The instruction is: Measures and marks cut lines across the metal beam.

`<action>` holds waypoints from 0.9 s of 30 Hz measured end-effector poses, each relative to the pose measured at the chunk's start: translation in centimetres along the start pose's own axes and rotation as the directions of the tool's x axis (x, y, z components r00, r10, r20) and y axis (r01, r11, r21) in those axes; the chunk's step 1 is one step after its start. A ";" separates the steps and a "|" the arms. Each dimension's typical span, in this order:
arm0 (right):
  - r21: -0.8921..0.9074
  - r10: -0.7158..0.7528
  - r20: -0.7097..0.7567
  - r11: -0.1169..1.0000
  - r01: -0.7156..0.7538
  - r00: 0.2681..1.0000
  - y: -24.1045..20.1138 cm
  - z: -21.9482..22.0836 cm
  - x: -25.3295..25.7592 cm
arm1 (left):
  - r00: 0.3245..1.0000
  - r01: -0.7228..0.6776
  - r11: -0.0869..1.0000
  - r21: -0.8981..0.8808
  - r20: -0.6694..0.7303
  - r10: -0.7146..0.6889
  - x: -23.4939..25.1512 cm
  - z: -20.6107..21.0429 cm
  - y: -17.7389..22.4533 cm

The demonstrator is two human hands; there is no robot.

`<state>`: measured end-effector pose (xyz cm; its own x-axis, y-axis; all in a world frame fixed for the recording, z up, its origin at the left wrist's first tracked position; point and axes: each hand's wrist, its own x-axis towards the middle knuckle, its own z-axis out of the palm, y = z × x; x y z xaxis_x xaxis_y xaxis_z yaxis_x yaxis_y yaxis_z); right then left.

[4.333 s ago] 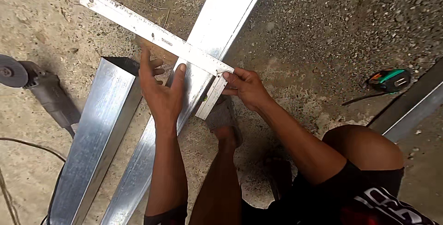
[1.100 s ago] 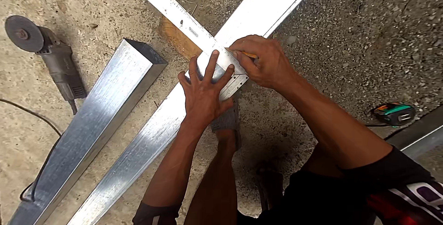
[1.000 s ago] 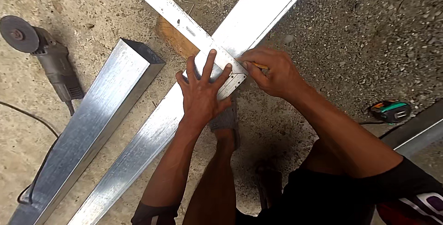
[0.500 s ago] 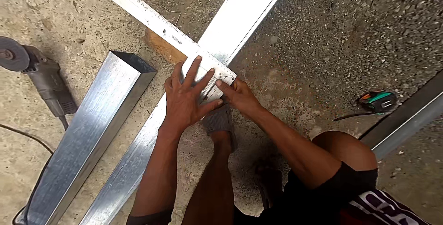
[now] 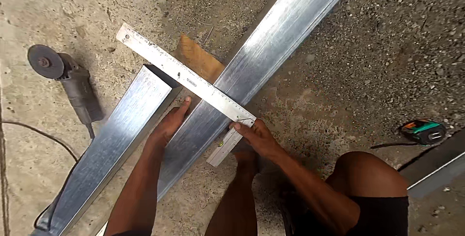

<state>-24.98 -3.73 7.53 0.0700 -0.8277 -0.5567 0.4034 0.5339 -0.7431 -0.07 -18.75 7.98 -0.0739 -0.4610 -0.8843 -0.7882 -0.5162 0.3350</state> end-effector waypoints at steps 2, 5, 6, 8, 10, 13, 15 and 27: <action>-0.008 -0.023 0.017 1.000 0.023 1.000 -0.3 0.4 0.5 | 0.992 -0.074 0.993 0.091 -0.100 0.083 -1.4 -0.5 -0.2; 0.020 -0.040 0.099 0.999 0.039 0.994 -0.3 -0.1 2.4 | 0.938 -0.197 0.959 0.206 -0.246 0.245 -3.2 -1.5 -1.1; 0.037 -0.044 0.125 0.999 0.039 0.991 0.0 -0.3 3.1 | 0.906 -0.224 0.947 0.232 -0.308 0.290 -4.1 -1.8 -1.3; 0.047 -0.053 0.171 0.998 0.045 0.984 0.4 -0.8 4.2 | 0.821 -0.280 0.929 0.242 -0.441 0.363 -6.1 -1.8 -1.3; -0.003 -0.042 0.177 0.999 0.043 0.983 0.7 -1.0 4.5 | 0.772 -0.340 0.901 0.269 -0.467 0.430 -8.0 -0.9 -1.1; -0.114 -0.067 0.188 0.989 0.090 0.980 0.8 -1.6 4.3 | 0.757 -0.294 0.806 0.513 -0.391 0.524 -8.2 3.6 -1.0; -0.178 -0.079 0.169 0.978 0.109 0.982 1.1 -2.2 3.5 | 0.708 -0.220 0.739 0.637 -0.417 0.570 -6.8 6.7 -2.1; -0.369 -0.169 -0.131 0.923 0.110 0.977 -3.0 -1.1 -3.2 | 0.427 -0.526 0.557 0.643 -0.367 0.826 -11.0 12.0 1.2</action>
<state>-27.37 -2.49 11.11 -0.1191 -0.8763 -0.4668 0.0429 0.4652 -0.8842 -7.55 -5.69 14.20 -0.4586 -0.8884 0.0189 -0.7928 0.4187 0.4429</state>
